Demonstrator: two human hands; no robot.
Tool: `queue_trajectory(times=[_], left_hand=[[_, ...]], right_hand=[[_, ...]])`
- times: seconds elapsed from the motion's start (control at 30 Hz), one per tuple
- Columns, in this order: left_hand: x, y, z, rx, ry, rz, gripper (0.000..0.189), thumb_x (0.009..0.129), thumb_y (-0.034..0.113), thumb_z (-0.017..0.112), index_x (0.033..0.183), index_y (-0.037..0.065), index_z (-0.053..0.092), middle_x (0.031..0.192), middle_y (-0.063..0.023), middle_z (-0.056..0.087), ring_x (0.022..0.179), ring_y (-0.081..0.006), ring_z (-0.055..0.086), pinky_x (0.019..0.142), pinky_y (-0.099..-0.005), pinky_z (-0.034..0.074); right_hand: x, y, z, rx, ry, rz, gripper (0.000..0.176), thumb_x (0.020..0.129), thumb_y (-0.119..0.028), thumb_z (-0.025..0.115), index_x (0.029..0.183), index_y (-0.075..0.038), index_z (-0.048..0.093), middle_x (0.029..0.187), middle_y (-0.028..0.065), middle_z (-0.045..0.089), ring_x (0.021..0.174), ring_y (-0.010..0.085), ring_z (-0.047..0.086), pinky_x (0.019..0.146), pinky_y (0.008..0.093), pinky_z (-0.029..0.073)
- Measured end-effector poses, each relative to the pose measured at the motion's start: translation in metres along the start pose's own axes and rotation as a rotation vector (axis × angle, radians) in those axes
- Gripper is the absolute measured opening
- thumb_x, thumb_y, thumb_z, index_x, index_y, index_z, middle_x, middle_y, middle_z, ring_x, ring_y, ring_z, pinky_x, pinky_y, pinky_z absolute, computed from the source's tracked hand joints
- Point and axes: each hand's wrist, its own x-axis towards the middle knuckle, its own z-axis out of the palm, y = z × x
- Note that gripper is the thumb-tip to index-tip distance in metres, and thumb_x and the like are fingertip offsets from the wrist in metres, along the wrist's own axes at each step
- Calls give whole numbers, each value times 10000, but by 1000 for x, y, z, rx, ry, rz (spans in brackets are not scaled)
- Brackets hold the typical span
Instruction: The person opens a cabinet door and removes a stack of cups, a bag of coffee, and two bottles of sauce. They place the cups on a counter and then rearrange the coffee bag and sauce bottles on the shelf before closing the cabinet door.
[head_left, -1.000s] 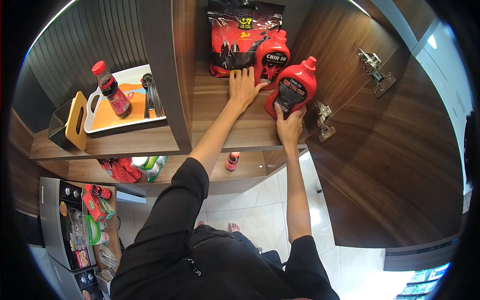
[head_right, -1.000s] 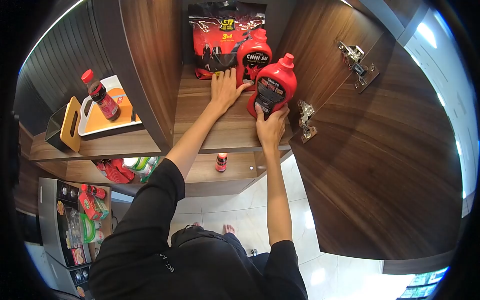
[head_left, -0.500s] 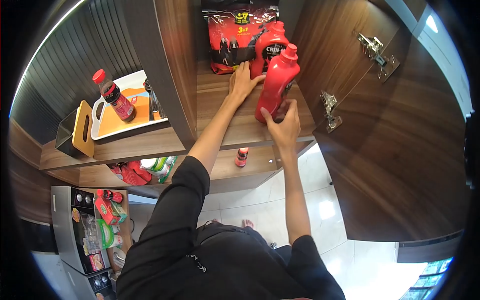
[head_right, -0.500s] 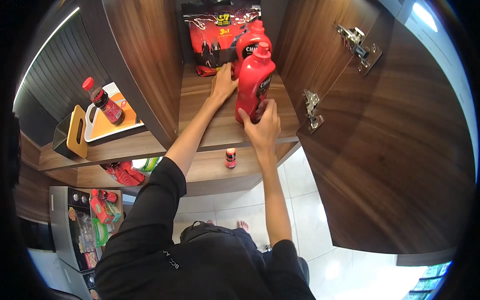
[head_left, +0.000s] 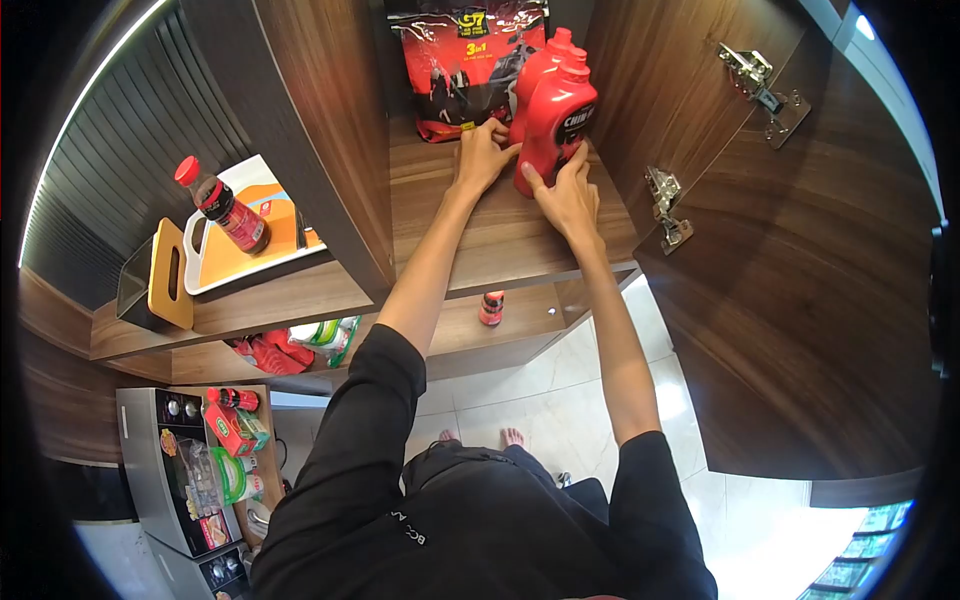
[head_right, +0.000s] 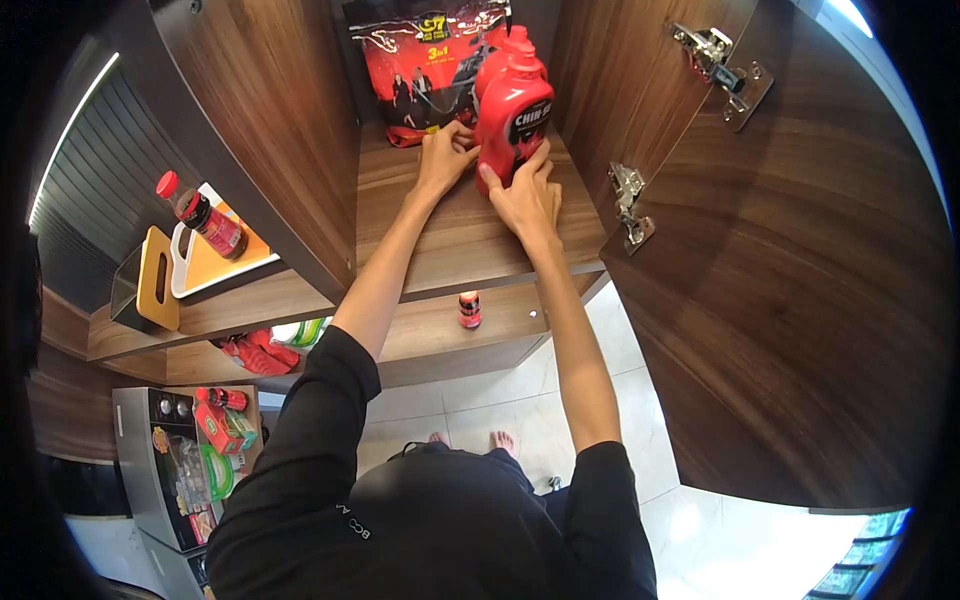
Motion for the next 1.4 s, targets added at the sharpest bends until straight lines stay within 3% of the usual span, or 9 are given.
queue_trajectory(times=[0.07,0.3,0.57,0.6,0.7,0.83,0.93,1.1,1.4], left_hand=[[-3,11,-1,68,-10,-17,396,787,320,833,994,22,673,900,-162,740,878,-315,729,730,-423,563],[3,17,10,327,27,176,435,882,392,720,1006,-15,630,891,-240,707,840,-404,705,687,-500,558],[20,17,29,570,65,338,317,860,261,727,1094,76,619,957,-111,684,864,-324,700,654,-445,550],[19,21,27,542,97,356,321,853,319,737,1047,84,636,952,-93,669,901,-270,666,746,-419,503],[23,29,11,286,414,388,292,830,244,763,1055,111,632,884,-58,611,855,-269,601,759,-415,436],[28,4,-16,271,898,87,613,783,389,827,1152,13,515,1100,-147,507,1050,-315,463,905,-442,364],[33,-12,-20,158,897,-111,871,719,494,860,1269,-31,435,1184,-196,465,1126,-359,444,961,-487,348],[36,-18,-27,200,776,-218,812,741,532,824,1235,-2,464,1196,-238,539,1155,-433,508,967,-541,393],[2,11,-29,315,751,-194,539,836,395,760,1120,23,494,1092,-168,561,1100,-390,523,900,-528,405]], right_hand=[[6,3,8,-60,32,5,1092,880,-615,620,1507,125,117,1420,362,450,1195,498,571,1002,518,460],[19,21,12,98,72,-12,1086,880,-597,635,1542,58,77,1440,352,423,1172,536,561,981,548,448],[25,38,19,182,153,-94,1091,858,-610,686,1544,57,163,1423,322,429,1226,464,539,1019,480,439],[26,38,20,167,202,-118,1079,848,-587,717,1539,53,190,1400,314,448,1213,448,547,1012,472,442],[27,37,18,204,211,-102,1073,809,-567,756,1532,10,212,1381,281,451,1196,465,549,982,526,461],[23,28,6,309,174,-31,1073,740,-583,812,1487,-3,304,1313,231,463,1111,431,576,950,511,476],[24,28,3,306,198,-22,1050,696,-592,840,1436,-13,370,1285,204,469,1124,409,555,956,507,466],[23,26,4,202,277,-26,1005,670,-591,857,1376,-26,417,1283,188,476,1224,399,486,997,525,433],[25,43,7,519,229,-99,1077,617,-419,938,1473,-56,395,1299,155,483,872,208,654,826,375,537]])
